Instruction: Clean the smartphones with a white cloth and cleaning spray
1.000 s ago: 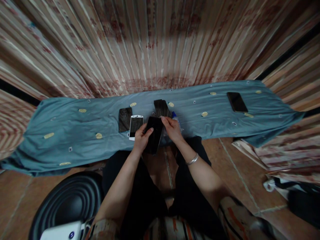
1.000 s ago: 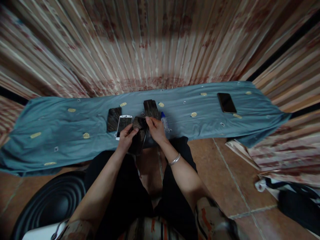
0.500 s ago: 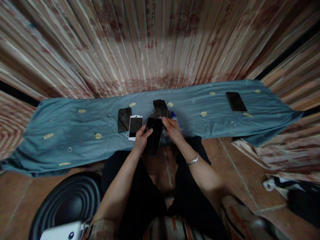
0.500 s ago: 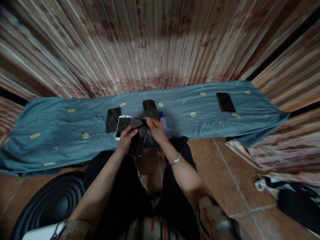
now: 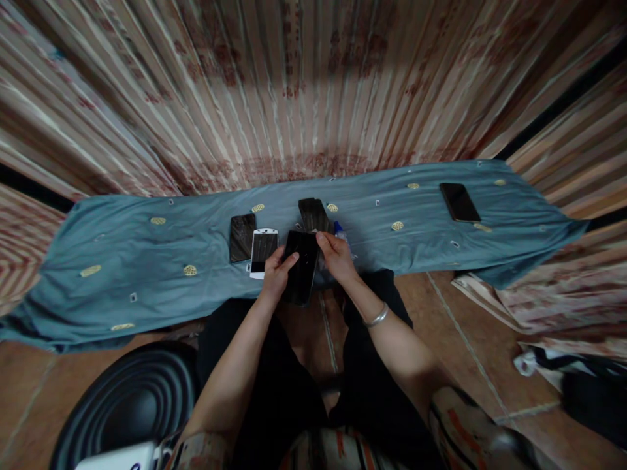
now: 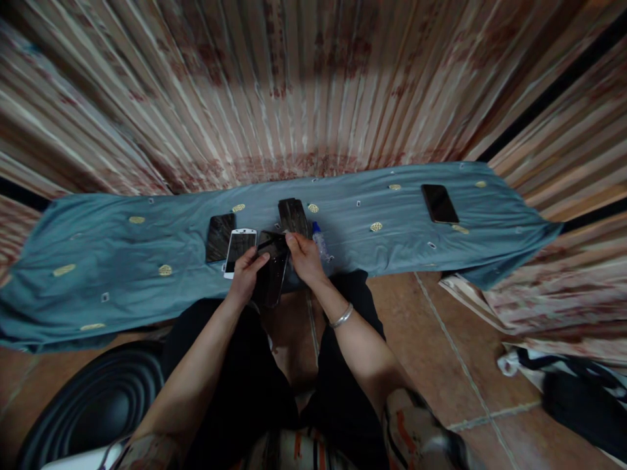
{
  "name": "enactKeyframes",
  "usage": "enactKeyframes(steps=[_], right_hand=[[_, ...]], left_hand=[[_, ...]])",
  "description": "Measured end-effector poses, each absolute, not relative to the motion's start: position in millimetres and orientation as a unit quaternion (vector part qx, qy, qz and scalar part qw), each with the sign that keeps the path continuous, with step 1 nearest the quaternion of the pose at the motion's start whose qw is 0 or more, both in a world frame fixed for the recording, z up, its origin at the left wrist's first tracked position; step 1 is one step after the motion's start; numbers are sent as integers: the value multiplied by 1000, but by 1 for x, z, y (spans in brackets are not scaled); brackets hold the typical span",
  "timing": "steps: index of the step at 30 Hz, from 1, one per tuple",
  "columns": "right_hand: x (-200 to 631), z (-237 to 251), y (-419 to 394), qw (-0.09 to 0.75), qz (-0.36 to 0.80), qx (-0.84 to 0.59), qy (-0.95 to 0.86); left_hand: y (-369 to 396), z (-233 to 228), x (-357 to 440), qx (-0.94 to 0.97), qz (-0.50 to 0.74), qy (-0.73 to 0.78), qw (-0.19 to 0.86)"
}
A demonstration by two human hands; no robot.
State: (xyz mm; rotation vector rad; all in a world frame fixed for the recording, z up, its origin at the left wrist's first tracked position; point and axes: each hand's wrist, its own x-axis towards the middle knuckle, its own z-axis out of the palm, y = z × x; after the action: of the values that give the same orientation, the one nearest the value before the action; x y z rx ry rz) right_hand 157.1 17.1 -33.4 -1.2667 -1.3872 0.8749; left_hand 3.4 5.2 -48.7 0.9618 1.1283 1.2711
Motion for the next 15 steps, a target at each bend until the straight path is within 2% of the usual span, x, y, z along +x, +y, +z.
enactKeyframes(steps=[15], right_hand=[[157, -35, 16, 518, 413, -516, -543]], left_hand=[[-3, -40, 8, 342, 530, 468, 620]])
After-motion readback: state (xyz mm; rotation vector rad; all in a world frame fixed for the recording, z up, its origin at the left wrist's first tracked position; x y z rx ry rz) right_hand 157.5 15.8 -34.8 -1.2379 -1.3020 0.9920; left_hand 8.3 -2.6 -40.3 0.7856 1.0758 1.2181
